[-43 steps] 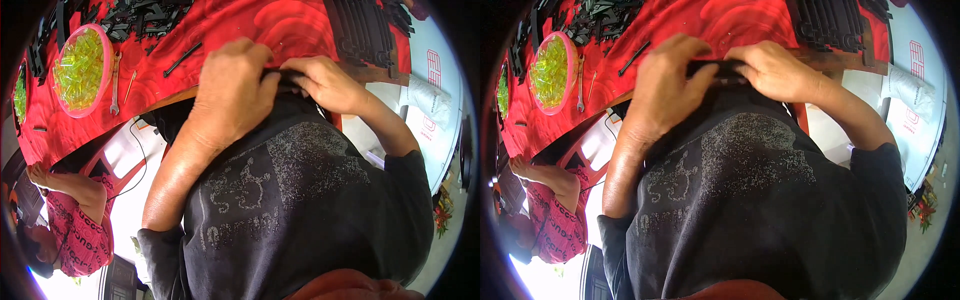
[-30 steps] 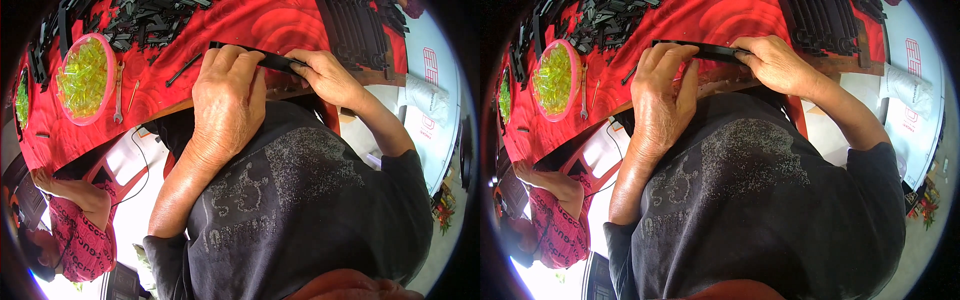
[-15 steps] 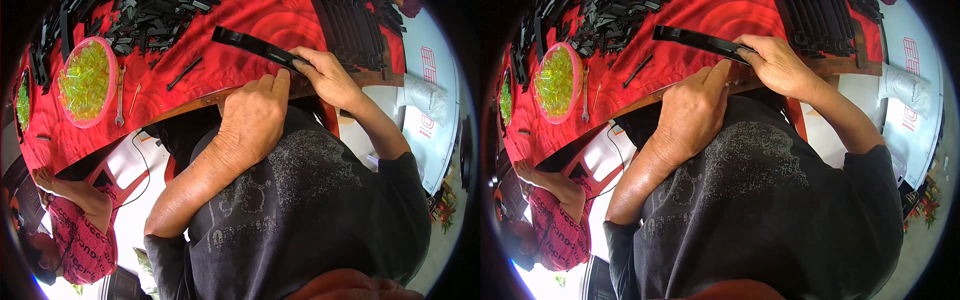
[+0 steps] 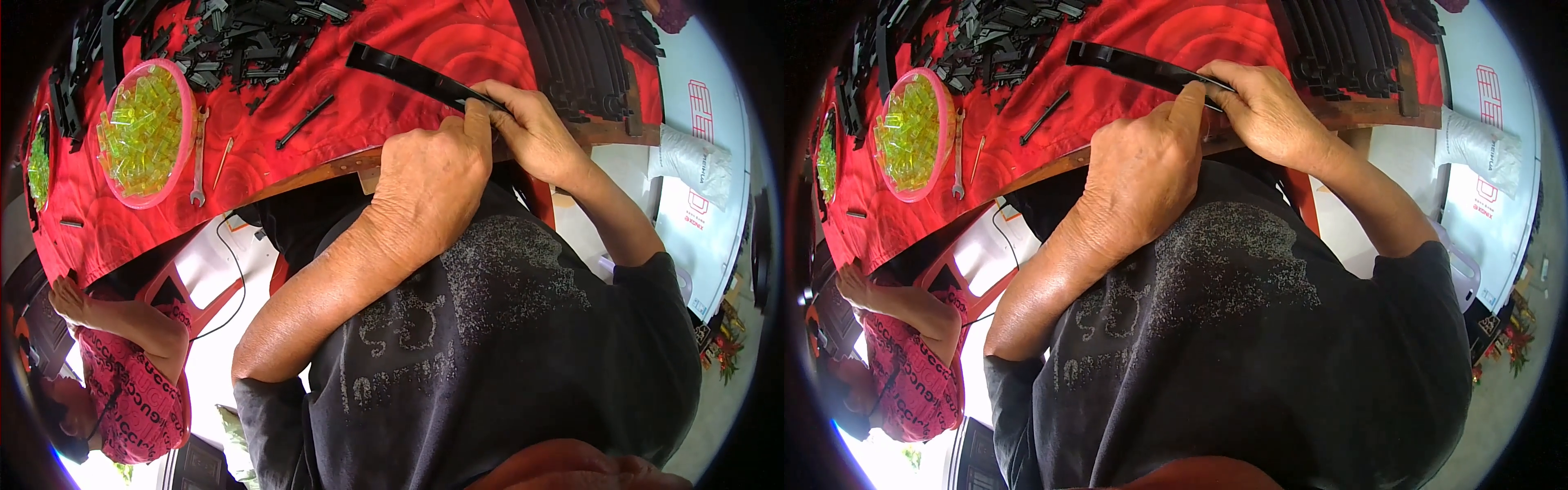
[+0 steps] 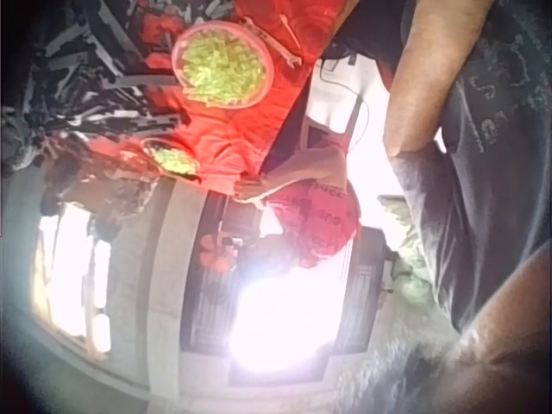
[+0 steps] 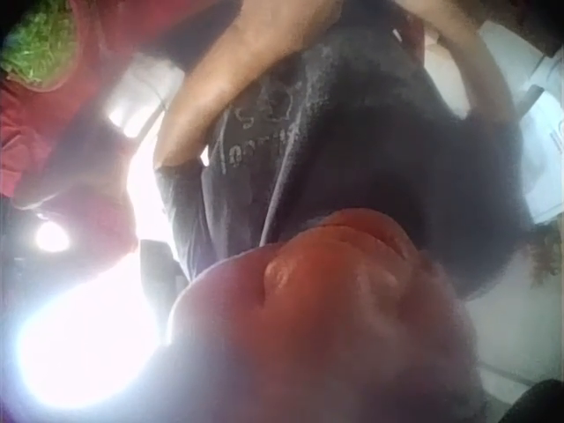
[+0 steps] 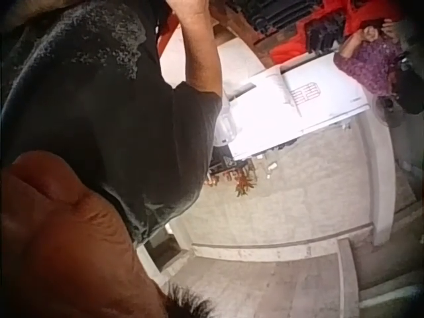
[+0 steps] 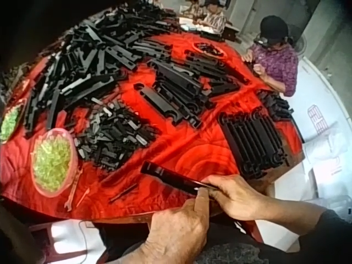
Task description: The person inserts a small plastic piece into a black plastic housing and fits black plastic components into the housing by hand.
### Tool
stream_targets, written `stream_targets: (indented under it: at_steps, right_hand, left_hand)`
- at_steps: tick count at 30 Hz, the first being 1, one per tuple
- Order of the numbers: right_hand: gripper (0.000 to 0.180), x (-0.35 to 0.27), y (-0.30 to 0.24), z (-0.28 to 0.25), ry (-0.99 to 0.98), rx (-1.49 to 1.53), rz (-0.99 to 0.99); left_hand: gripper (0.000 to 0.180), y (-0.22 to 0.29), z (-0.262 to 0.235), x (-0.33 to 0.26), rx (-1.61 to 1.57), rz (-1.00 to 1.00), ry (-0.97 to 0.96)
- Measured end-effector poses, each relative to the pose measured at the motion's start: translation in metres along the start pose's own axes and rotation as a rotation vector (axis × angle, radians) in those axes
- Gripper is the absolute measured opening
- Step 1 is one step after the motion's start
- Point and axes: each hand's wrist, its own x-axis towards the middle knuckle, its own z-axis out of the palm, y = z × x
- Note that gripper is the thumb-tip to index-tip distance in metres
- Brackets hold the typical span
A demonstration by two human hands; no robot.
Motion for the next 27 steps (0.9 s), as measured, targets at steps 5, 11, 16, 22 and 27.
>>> stream_targets:
  at_steps: [5,11,16,22,27]
  right_hand:
    - [0.020,0.001,-0.007,-0.003,-0.044,0.005,0.096]
    - [0.020,-0.002,0.001,0.002,0.002,0.074,0.129]
    - [0.021,0.001,0.004,0.008,0.073,0.101,0.159]
    - [0.020,0.010,0.011,0.016,0.167,0.120,0.128]
    - [0.020,0.015,0.018,0.024,0.148,0.152,0.161]
  left_hand:
    - [0.040,0.004,0.007,0.005,0.067,-0.001,-0.017]
    - [0.049,0.005,0.006,0.008,0.081,0.022,-0.053]
    - [0.053,0.000,0.008,0.013,0.061,0.030,-0.080]
    - [0.050,-0.001,0.008,0.019,-0.014,-0.035,-0.062]
    - [0.058,-0.005,0.013,0.019,-0.010,-0.078,-0.113]
